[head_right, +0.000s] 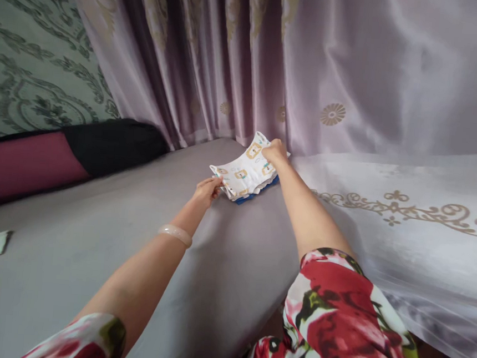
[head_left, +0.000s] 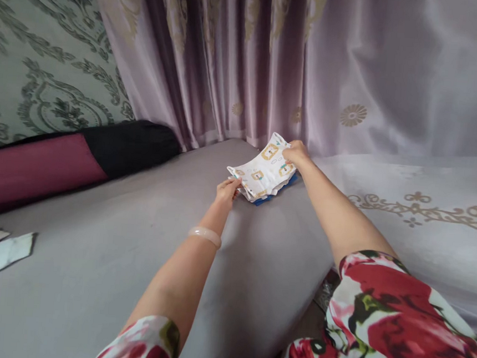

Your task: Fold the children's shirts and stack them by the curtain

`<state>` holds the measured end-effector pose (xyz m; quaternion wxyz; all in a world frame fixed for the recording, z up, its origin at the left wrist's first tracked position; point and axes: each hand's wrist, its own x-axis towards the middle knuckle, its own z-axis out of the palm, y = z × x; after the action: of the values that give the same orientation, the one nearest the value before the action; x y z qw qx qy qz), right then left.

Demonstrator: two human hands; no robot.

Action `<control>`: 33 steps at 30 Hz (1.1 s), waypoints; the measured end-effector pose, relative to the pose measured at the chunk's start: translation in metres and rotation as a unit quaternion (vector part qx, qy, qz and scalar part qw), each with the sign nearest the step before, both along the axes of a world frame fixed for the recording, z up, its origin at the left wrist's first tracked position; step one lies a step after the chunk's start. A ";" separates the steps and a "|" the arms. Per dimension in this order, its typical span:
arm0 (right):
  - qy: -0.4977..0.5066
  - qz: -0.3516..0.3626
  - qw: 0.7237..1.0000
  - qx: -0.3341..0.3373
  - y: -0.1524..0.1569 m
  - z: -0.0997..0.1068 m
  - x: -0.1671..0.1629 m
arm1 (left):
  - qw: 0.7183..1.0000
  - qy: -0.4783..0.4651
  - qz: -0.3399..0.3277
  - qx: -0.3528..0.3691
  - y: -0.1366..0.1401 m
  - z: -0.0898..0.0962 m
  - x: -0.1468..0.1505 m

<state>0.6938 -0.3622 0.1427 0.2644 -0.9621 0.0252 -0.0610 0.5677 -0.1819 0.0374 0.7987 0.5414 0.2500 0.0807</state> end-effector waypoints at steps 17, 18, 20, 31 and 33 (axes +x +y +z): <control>0.028 -0.006 0.999 -0.016 -0.003 -0.030 0.027 | 0.996 0.045 -0.041 0.069 -0.001 -0.015 0.002; 0.021 -0.003 1.000 -0.017 -0.003 -0.034 0.028 | 0.995 0.046 -0.046 0.076 0.000 -0.016 0.000; 0.011 0.000 1.000 -0.020 -0.002 -0.040 0.030 | 0.993 0.049 -0.053 0.098 0.001 -0.017 -0.003; 0.006 0.015 0.998 -0.065 0.006 -0.067 0.015 | 0.807 -0.163 -0.051 0.565 -0.005 -0.051 -0.037; 0.003 0.019 0.997 -0.076 0.005 -0.072 0.012 | 0.792 -0.168 -0.053 0.584 -0.006 -0.054 -0.041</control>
<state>0.7061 -0.3574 0.0706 0.1917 -0.9799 0.0029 -0.0545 0.5269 -0.1883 -0.0165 0.3627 0.8953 -0.0121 0.2584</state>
